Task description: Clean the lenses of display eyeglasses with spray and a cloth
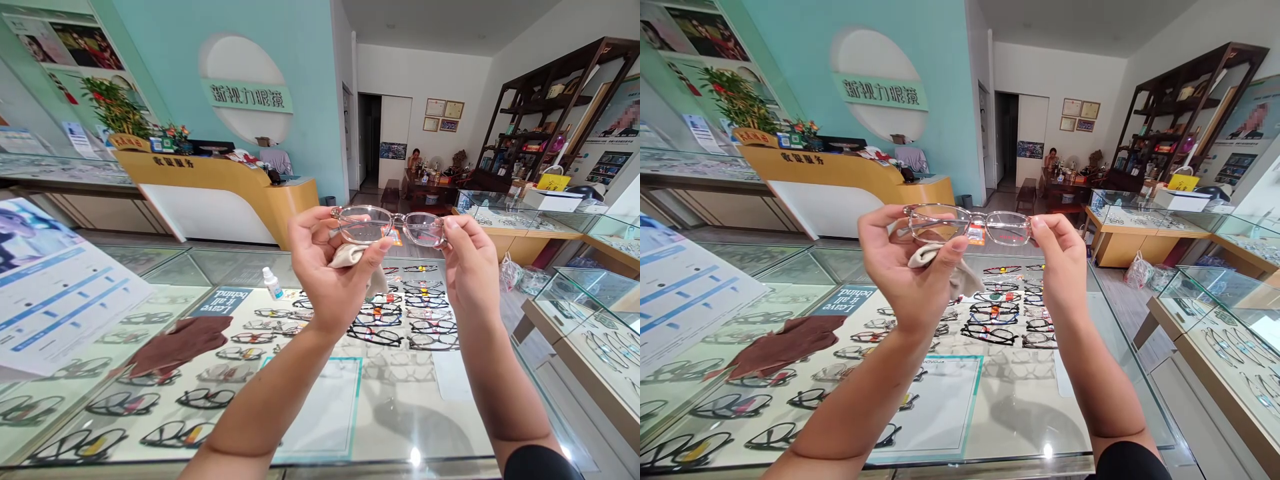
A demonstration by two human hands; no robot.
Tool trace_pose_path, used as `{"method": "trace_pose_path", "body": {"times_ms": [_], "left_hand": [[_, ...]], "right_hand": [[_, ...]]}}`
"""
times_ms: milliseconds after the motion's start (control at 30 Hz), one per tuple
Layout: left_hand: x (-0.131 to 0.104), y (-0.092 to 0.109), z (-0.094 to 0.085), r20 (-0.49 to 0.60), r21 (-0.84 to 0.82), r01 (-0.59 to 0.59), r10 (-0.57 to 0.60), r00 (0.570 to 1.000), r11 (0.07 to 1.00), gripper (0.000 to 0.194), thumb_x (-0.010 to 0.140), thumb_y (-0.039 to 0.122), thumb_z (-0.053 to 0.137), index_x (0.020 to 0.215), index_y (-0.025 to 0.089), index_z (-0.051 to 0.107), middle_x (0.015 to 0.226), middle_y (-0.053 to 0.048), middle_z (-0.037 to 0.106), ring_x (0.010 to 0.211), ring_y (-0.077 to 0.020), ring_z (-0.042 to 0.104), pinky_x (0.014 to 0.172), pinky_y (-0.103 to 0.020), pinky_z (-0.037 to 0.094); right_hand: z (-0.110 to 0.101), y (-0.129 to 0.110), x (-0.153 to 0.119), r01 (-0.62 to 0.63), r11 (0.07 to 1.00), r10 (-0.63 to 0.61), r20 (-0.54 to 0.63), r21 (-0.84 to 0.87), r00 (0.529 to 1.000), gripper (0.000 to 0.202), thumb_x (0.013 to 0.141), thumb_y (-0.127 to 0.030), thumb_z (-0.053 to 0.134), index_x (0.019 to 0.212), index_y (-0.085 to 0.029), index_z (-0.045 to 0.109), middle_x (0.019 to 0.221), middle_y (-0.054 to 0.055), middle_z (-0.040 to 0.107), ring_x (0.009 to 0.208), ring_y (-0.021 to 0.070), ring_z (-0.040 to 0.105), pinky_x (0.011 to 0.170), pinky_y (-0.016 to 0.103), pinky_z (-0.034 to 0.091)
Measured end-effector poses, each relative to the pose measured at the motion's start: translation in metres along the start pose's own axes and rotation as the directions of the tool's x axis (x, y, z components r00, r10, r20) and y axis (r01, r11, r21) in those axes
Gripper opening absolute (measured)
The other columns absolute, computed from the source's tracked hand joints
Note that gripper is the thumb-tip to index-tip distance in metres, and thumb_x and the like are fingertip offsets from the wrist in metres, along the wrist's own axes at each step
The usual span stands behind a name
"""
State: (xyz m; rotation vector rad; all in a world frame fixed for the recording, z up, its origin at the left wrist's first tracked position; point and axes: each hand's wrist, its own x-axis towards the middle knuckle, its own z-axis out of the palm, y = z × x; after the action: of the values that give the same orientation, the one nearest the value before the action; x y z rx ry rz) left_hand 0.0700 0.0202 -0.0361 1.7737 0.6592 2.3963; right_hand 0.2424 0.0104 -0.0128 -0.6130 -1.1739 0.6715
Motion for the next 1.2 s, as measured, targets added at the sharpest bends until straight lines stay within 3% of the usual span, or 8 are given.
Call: {"method": "trace_pose_path", "body": {"times_ms": [267,367,433,533,733,967,1133,1200], "left_hand": [[0.003,-0.003,0.000,0.023,-0.011,-0.004,0.005,1.000,1.000,0.068,0.083,0.063,0.087,0.130,0.030,0.050,0.113,-0.008,0.071,0.102,-0.0250,0.076,0.071,-0.033,0.061],[0.010,-0.003,-0.002,0.111,-0.124,0.217,-0.204,0.973,0.968,0.067,0.084,0.067,0.084,0.129,0.028,0.053,0.114,-0.008,0.073,0.095,-0.0210,0.076,0.070,-0.030,0.059],[0.015,-0.002,-0.004,0.239,-0.224,0.477,-0.427,0.872,0.850,0.065,0.083,0.068,0.084,0.126,0.027,0.058,0.104,-0.005,0.073,0.078,-0.0158,0.072,0.061,-0.027,0.055],[0.021,0.001,-0.004,0.456,-0.291,0.784,-0.641,0.617,0.548,0.059,0.078,0.067,0.088,0.111,0.023,0.066,0.086,-0.001,0.068,0.058,-0.0103,0.060,0.046,-0.024,0.044],[0.026,0.012,0.004,0.689,-0.260,0.962,-0.683,0.243,0.081,0.049,0.068,0.052,0.099,0.081,0.017,0.067,0.076,0.000,0.068,0.049,-0.0038,0.048,0.039,-0.016,0.033],[0.029,0.021,0.008,0.732,-0.151,0.978,-0.681,0.013,-0.143,0.045,0.083,0.054,0.090,0.082,0.015,0.067,0.063,0.003,0.058,0.044,-0.0030,0.046,0.037,-0.013,0.031],[0.026,0.020,0.014,0.729,-0.096,0.986,-0.684,-0.021,-0.134,0.050,0.081,0.059,0.089,0.090,0.016,0.065,0.069,0.003,0.060,0.043,-0.0026,0.041,0.036,-0.015,0.024],[0.023,0.018,0.014,0.708,-0.074,0.996,-0.706,0.026,-0.038,0.054,0.079,0.061,0.090,0.093,0.017,0.062,0.071,0.004,0.058,0.045,-0.0032,0.039,0.038,-0.017,0.025]], "right_hand": [[0.001,-0.001,0.001,0.010,1.000,-0.010,-0.009,-0.008,1.000,0.016,0.088,-0.039,0.075,0.082,-0.025,0.071,0.084,-0.001,0.069,0.081,0.0151,0.062,0.078,0.031,0.050],[0.000,-0.002,0.000,0.068,0.998,-0.068,0.016,-0.009,0.998,0.019,0.091,-0.037,0.066,0.077,-0.025,0.067,0.087,0.002,0.070,0.084,0.0174,0.064,0.077,0.034,0.052],[-0.003,-0.004,0.000,0.155,0.987,-0.152,0.078,-0.041,0.985,0.016,0.092,-0.036,0.062,0.082,-0.026,0.070,0.093,0.003,0.071,0.090,0.0196,0.067,0.081,0.037,0.054],[-0.005,-0.008,0.000,0.352,0.915,-0.297,0.261,-0.197,0.919,0.026,0.089,-0.033,0.070,0.115,-0.033,0.077,0.115,0.003,0.075,0.110,0.0246,0.068,0.096,0.044,0.056],[-0.007,-0.015,0.001,0.560,0.749,-0.395,0.439,-0.355,0.807,0.035,0.091,-0.034,0.080,0.125,-0.040,0.079,0.128,0.004,0.073,0.121,0.0278,0.066,0.110,0.052,0.053],[-0.010,-0.012,0.004,0.581,0.717,-0.385,0.476,-0.386,0.791,0.028,0.090,-0.041,0.082,0.118,-0.042,0.083,0.122,0.003,0.076,0.115,0.0281,0.067,0.100,0.051,0.055],[-0.009,-0.010,0.006,0.617,0.665,-0.475,0.399,-0.421,0.784,0.015,0.092,-0.049,0.081,0.100,-0.037,0.086,0.104,0.003,0.076,0.102,0.0263,0.067,0.099,0.051,0.053],[-0.013,-0.010,0.009,0.615,0.635,-0.500,0.359,-0.467,0.788,0.016,0.094,-0.049,0.079,0.099,-0.035,0.084,0.102,0.003,0.074,0.101,0.0258,0.065,0.097,0.050,0.053]]}}
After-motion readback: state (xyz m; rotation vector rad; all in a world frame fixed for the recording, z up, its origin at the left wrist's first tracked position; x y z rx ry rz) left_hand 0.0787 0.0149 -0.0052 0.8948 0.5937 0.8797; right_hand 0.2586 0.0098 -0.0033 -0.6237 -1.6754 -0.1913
